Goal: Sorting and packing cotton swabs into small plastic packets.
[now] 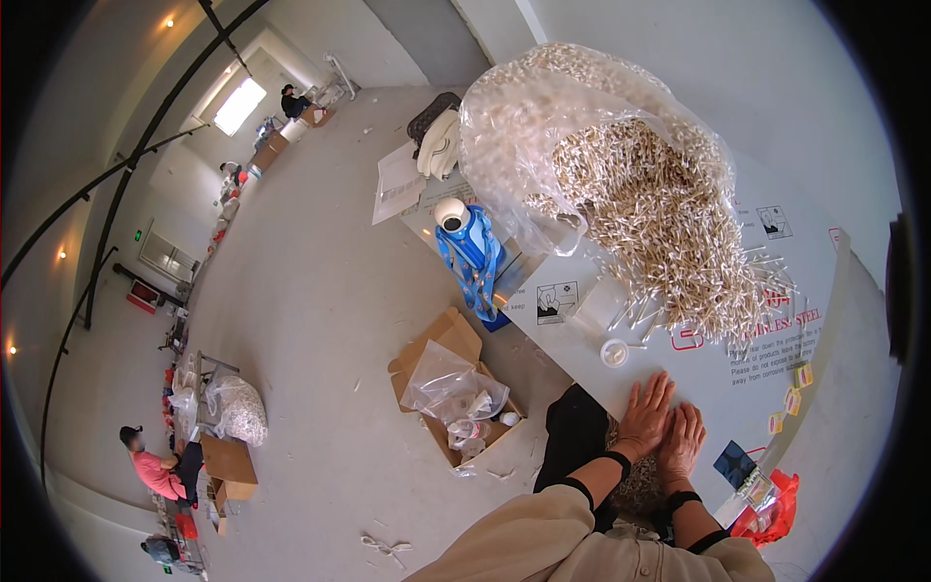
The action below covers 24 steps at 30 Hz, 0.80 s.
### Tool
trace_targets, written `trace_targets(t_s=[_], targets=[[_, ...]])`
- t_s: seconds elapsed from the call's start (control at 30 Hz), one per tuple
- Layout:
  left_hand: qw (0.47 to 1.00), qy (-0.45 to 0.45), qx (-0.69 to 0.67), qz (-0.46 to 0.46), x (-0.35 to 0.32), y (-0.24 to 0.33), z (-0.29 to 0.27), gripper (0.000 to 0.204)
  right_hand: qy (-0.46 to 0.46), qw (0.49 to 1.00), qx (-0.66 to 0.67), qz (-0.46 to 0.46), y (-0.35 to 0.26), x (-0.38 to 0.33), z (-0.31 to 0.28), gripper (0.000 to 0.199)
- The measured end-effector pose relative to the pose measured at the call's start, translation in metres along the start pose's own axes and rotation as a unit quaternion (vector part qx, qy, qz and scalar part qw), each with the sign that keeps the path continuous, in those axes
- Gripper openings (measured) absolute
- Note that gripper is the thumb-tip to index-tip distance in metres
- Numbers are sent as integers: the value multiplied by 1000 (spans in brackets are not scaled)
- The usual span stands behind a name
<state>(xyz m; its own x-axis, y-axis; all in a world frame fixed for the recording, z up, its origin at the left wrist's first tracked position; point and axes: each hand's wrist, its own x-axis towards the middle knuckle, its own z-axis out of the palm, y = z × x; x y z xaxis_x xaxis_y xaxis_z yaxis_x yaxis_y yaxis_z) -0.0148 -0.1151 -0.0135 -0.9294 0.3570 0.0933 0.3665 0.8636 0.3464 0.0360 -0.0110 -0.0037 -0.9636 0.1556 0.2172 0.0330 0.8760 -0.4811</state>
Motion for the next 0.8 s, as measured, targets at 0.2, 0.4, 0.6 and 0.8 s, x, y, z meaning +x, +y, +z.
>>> trace_targets(t_s=[0.2,0.4,0.6,0.8], targets=[[1000,6,-2,2,0,0,0,59,-2,1000,6,6,-2,1,-3,27],[1000,12,-3,3,0,-1,2,59,-5,1000,7,7,-2,1,-2,27],[1000,10,-3,2,0,0,0,59,-2,1000,3,7,-2,0,-2,27],[1000,8,-2,3,0,0,-2,59,3,1000,-2,0,1,0,1,27]])
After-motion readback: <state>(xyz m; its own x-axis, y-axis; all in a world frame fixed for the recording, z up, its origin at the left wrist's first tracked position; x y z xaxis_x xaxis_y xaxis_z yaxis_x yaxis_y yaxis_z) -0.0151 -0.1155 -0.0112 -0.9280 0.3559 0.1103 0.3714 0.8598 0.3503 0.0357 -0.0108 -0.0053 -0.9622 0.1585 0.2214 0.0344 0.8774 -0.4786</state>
